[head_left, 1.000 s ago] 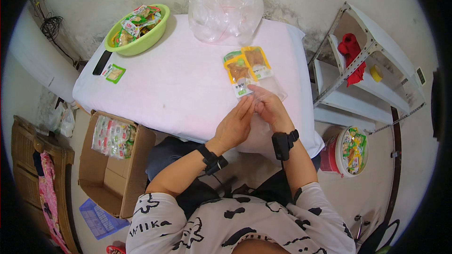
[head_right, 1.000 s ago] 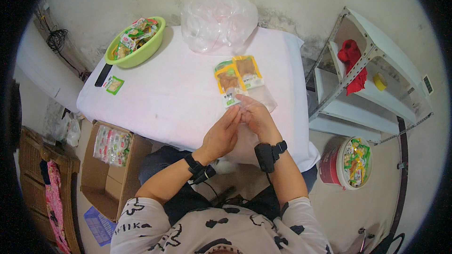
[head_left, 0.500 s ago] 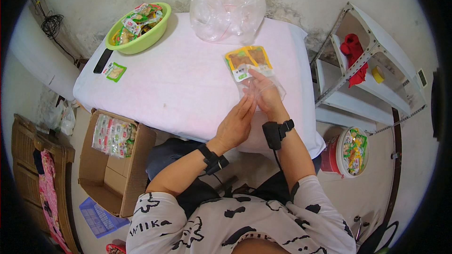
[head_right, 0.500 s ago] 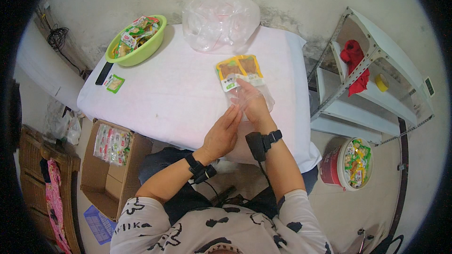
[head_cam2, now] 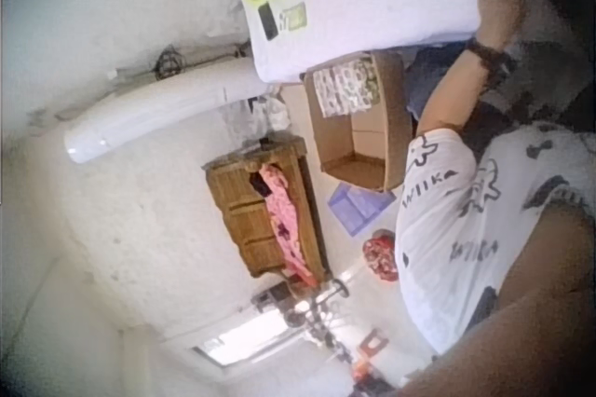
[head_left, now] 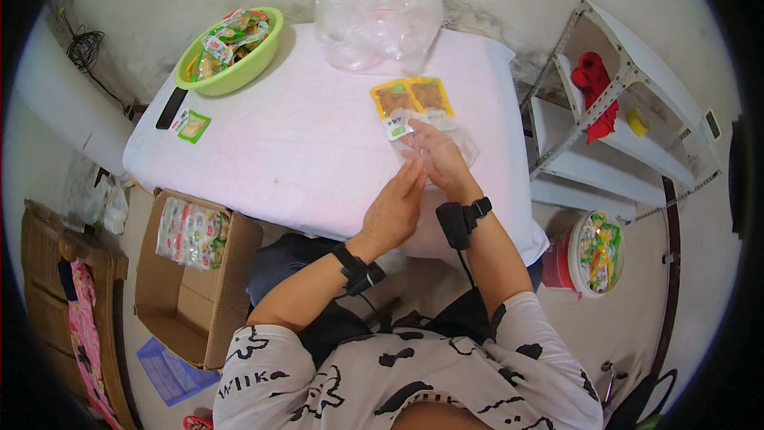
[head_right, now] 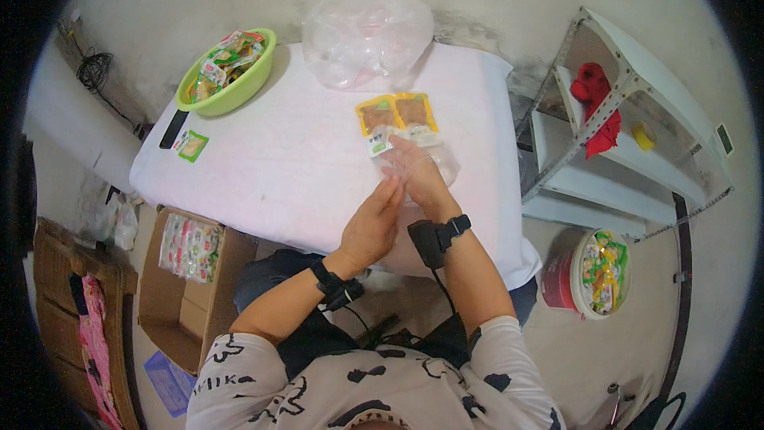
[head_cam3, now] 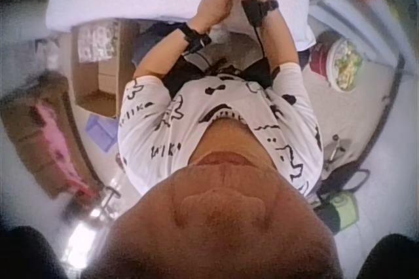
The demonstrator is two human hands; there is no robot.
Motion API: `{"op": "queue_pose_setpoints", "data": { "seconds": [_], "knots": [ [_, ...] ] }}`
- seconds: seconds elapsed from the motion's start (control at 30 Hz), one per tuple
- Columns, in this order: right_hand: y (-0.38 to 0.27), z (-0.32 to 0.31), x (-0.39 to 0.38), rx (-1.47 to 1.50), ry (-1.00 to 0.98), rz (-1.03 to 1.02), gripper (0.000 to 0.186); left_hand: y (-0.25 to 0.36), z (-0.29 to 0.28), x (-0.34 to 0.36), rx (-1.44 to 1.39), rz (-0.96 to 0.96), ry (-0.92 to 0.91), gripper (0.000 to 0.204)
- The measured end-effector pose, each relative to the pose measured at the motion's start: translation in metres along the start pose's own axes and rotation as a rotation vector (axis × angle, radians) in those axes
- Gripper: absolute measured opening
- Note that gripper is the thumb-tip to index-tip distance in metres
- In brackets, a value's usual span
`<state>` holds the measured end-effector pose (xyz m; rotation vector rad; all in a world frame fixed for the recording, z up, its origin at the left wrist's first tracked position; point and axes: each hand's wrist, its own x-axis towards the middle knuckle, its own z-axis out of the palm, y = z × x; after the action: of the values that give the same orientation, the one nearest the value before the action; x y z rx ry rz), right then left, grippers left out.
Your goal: The person places snacks into a plastic bag, seals the bag by hand, and then repeats the process with additional bags.
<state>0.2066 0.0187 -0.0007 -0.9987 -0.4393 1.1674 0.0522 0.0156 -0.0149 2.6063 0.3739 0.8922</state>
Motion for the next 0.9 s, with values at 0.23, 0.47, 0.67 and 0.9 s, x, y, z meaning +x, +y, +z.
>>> {"op": "queue_pose_setpoints", "data": {
  "seconds": [0.23,0.47,0.67,0.9],
  "knots": [
    [0.004,-0.003,0.007,0.040,-0.022,-0.039,0.037,0.000,0.000,0.000,0.009,0.059,0.055,0.049],
    [0.005,-0.010,-0.012,-0.081,-0.030,-0.112,0.040,-0.001,-0.001,0.000,0.009,0.058,0.087,0.048],
    [0.011,-0.055,-0.040,-0.536,0.005,-0.204,0.037,-0.001,0.001,-0.002,-0.086,0.031,0.095,0.036],
    [-0.042,-0.054,-0.103,-1.159,0.372,-0.824,0.026,-0.024,-0.028,0.058,-0.161,0.006,0.230,0.036]
  ]
}}
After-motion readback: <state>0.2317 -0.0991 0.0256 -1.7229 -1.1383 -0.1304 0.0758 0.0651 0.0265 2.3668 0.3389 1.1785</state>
